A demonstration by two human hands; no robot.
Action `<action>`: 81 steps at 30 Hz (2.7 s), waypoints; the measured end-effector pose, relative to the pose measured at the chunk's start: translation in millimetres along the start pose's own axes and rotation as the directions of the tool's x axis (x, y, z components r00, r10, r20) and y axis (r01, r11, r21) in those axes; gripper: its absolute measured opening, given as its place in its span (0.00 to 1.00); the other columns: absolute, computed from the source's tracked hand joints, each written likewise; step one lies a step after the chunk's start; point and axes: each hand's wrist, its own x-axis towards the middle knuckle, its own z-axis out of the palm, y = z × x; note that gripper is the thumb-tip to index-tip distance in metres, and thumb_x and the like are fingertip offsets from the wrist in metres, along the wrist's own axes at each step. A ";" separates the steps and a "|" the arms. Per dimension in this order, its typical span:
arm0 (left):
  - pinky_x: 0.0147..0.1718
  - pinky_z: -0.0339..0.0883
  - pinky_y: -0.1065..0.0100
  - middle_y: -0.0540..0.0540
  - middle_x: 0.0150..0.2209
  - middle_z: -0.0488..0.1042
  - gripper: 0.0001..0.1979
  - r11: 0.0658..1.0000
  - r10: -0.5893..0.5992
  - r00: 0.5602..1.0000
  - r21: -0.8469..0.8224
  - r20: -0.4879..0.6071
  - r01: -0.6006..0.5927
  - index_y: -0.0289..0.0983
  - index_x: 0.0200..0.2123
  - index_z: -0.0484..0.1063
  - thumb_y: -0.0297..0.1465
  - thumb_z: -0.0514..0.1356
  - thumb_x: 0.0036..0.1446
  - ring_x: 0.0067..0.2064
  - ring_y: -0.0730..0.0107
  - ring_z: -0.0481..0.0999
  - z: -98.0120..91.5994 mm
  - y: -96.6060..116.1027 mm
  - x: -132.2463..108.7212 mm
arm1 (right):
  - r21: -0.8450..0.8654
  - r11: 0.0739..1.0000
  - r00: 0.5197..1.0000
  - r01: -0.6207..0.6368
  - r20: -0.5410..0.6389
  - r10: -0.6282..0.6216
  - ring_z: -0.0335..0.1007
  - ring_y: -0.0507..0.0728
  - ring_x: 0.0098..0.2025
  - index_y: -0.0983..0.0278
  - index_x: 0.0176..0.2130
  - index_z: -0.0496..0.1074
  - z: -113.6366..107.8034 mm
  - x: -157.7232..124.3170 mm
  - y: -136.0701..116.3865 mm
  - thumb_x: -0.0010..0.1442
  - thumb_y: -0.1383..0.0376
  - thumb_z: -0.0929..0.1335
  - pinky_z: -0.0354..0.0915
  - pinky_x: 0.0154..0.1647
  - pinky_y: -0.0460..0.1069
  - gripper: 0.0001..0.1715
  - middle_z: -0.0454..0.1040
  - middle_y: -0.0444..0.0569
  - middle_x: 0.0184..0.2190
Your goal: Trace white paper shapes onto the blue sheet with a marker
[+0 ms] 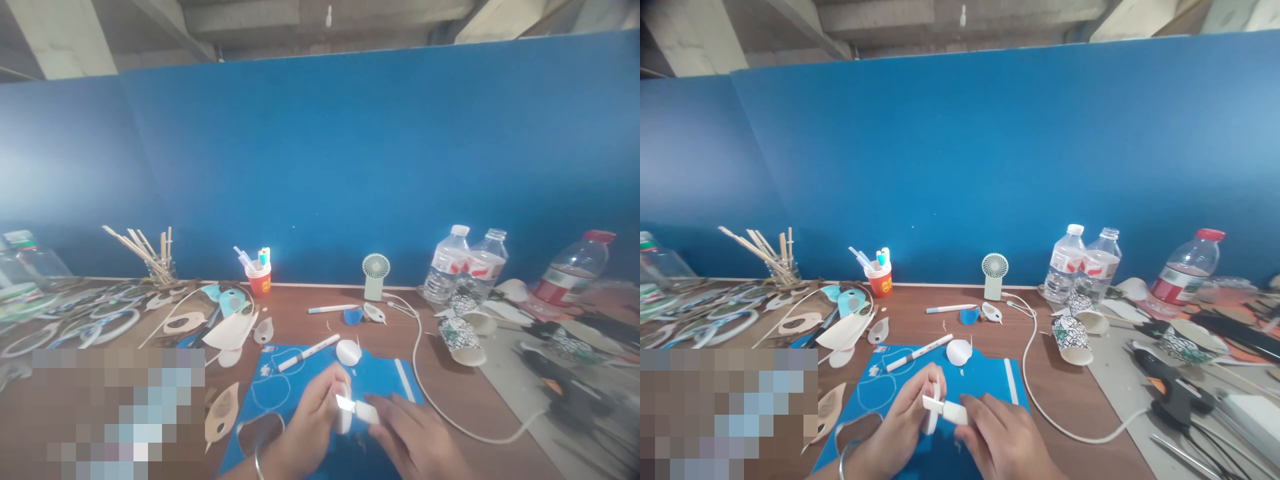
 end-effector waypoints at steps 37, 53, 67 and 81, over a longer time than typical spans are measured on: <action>0.04 0.44 0.82 0.46 0.21 0.72 0.19 0.852 -0.291 0.940 -0.399 0.177 0.339 0.41 0.37 0.50 0.48 0.35 0.58 0.09 0.78 0.60 5.7 -17.8 10.9 | 0.553 0.074 0.483 -0.830 0.647 0.590 0.48 0.45 0.10 0.69 0.38 0.66 15.8 8.0 6.1 0.45 0.50 0.67 0.45 0.10 0.41 0.28 0.61 0.38 0.09; 0.33 0.64 0.69 0.47 0.45 0.68 0.25 0.867 0.074 0.990 0.498 -0.119 -0.005 0.46 0.47 0.64 0.33 0.64 0.43 0.42 0.64 0.67 -5.9 -5.0 11.4 | 0.648 -0.319 0.304 -0.691 0.662 0.685 0.42 0.43 0.11 0.65 0.23 0.60 18.7 3.5 13.6 0.47 0.56 0.69 0.41 0.11 0.40 0.18 0.52 0.33 0.08; 0.34 0.63 0.66 0.45 0.42 0.70 0.19 0.882 0.160 0.968 0.468 -0.194 -0.052 0.44 0.42 0.71 0.36 0.64 0.43 0.39 0.59 0.68 -11.0 -7.0 10.6 | 0.715 -0.367 0.269 -0.595 0.607 0.748 0.48 0.45 0.11 0.65 0.23 0.61 12.1 11.1 13.1 0.52 0.50 0.64 0.45 0.12 0.41 0.21 0.55 0.36 0.08; 0.46 0.57 0.64 0.46 0.45 0.70 0.18 0.967 0.084 0.992 0.246 -0.090 -0.059 0.45 0.43 0.71 0.35 0.63 0.45 0.47 0.58 0.65 -14.1 -6.7 16.8 | 0.710 -0.317 0.430 -0.629 0.657 0.619 0.46 0.43 0.10 0.65 0.25 0.62 13.0 4.2 12.3 0.50 0.58 0.68 0.43 0.12 0.40 0.15 0.55 0.35 0.08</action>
